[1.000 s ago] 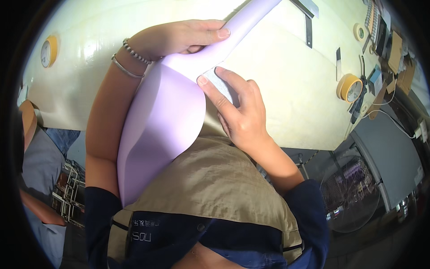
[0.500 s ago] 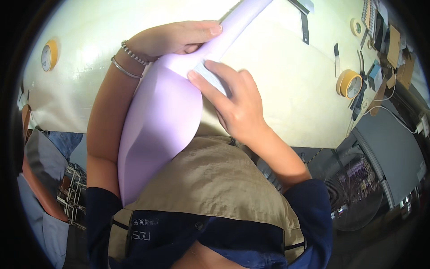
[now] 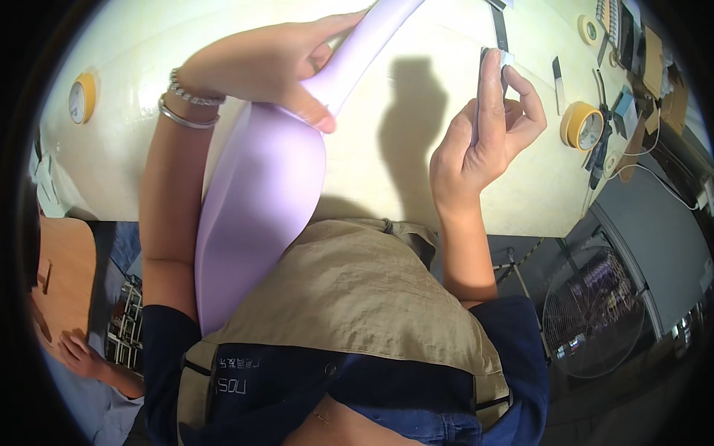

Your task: The person sands the surface of a light purple guitar body using a sanding block. They work around the soundhole and along the edges, then flip the guitar to sand the back and neck area. The person holds the guitar with one hand while sanding with the other.

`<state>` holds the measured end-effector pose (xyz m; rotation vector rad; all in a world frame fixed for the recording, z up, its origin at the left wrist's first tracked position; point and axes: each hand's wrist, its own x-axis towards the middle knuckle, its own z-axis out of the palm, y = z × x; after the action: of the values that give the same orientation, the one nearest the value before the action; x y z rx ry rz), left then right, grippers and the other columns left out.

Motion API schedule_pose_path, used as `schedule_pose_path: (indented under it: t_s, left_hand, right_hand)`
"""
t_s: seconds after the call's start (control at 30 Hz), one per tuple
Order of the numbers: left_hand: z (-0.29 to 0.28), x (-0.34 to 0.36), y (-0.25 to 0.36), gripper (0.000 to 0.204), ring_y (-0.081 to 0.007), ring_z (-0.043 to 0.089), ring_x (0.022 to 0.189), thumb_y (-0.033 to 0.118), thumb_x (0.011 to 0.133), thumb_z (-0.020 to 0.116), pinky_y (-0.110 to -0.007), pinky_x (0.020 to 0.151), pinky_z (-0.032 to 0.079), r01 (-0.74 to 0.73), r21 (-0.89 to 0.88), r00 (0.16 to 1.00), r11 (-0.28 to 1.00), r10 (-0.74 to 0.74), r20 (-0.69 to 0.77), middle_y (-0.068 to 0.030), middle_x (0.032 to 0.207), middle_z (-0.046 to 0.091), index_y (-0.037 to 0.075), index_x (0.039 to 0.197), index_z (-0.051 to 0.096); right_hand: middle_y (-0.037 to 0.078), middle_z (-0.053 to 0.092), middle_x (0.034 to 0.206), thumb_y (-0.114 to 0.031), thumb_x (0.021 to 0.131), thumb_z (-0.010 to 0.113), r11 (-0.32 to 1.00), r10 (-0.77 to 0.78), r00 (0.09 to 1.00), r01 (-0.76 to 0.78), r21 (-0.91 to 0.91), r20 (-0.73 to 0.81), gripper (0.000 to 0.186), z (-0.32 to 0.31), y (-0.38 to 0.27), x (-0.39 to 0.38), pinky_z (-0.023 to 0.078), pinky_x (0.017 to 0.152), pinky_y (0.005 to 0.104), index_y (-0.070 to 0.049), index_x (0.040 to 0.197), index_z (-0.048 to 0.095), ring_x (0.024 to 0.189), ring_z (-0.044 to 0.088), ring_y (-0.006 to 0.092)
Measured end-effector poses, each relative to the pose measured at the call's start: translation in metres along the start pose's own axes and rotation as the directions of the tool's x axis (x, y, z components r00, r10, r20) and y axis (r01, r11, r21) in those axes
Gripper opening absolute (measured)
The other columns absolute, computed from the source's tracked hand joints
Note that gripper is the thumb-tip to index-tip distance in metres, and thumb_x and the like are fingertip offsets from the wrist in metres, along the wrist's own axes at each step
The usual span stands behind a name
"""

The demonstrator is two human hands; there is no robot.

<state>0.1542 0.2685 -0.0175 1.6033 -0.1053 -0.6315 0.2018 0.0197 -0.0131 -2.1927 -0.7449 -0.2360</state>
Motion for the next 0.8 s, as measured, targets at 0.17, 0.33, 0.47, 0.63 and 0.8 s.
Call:
schedule_pose_path:
  t_s: [0.17, 0.33, 0.47, 0.63, 0.8]
  left_hand:
    - [-0.011, 0.008, 0.005, 0.062, -0.0247, 0.057, 0.071, 0.03, 0.088, 0.069, -0.03, 0.07, 0.048, 0.188, 0.114, 0.982, 0.976, -0.187, -0.019, -0.0178, 0.085, 0.061, -0.011, 0.127, 0.046]
    - [-0.009, -0.002, -0.002, 0.113, -0.0177, 0.047, 0.057, 0.03, 0.077, 0.082, -0.028, 0.053, 0.042, -0.194, 0.21, 0.981, 0.958, 0.187, 0.051, -0.012, 0.065, 0.05, -0.014, 0.149, 0.005]
    - [-0.009, -0.002, -0.003, 0.115, -0.0173, 0.047, 0.059, 0.026, 0.075, 0.084, -0.026, 0.054, 0.041, -0.13, 0.212, 0.99, 0.969, 0.114, 0.088, -0.0102, 0.066, 0.048, -0.013, 0.149, 0.004]
    - [-0.01, 0.002, -0.012, 0.118, -0.017, 0.047, 0.059, 0.026, 0.074, 0.085, -0.025, 0.054, 0.041, -0.151, 0.222, 0.985, 0.963, 0.127, 0.115, -0.0108, 0.066, 0.05, -0.013, 0.149, 0.004]
    - [-0.02, 0.001, -0.001, 0.116, -0.0154, 0.045, 0.055, 0.022, 0.075, 0.083, -0.025, 0.052, 0.04, -0.156, 0.133, 0.977, 0.979, 0.133, 0.166, -0.0112, 0.065, 0.051, -0.014, 0.149, 0.002]
  right_hand:
    - [0.012, 0.041, 0.121, -0.006, 0.086, 0.061, 0.998, 0.017, 0.994, -0.012, -0.054, 0.105, 0.046, -0.001, -0.011, -0.009, 0.04, 0.073, 0.0269, -0.004, 0.131, 0.062, 0.087, 0.042, 0.0146]
    - [0.012, 0.039, 0.121, -0.009, 0.085, 0.069, 0.988, 0.05, 0.945, -0.095, 0.123, 0.322, 0.04, -0.005, -0.029, -0.031, 0.044, 0.085, 0.0296, -0.006, 0.125, 0.067, 0.103, 0.046, 0.0218]
    - [0.013, 0.039, 0.121, -0.002, 0.079, 0.074, 0.978, -0.085, 0.927, 0.007, 0.211, 0.365, 0.04, 0.003, -0.031, -0.042, 0.051, 0.085, 0.0297, -0.008, 0.118, 0.071, 0.107, 0.048, 0.023]
    - [0.013, 0.039, 0.121, -0.001, 0.077, 0.075, 0.975, -0.145, 0.931, 0.077, 0.208, 0.335, 0.04, 0.006, -0.028, -0.041, 0.052, 0.089, 0.031, -0.008, 0.116, 0.072, 0.108, 0.05, 0.024]
    - [0.014, 0.038, 0.122, -0.001, 0.078, 0.074, 0.981, -0.097, 0.962, 0.049, 0.188, 0.256, 0.039, 0.0, -0.025, -0.039, 0.052, 0.088, 0.0314, -0.007, 0.116, 0.072, 0.107, 0.052, 0.0241]
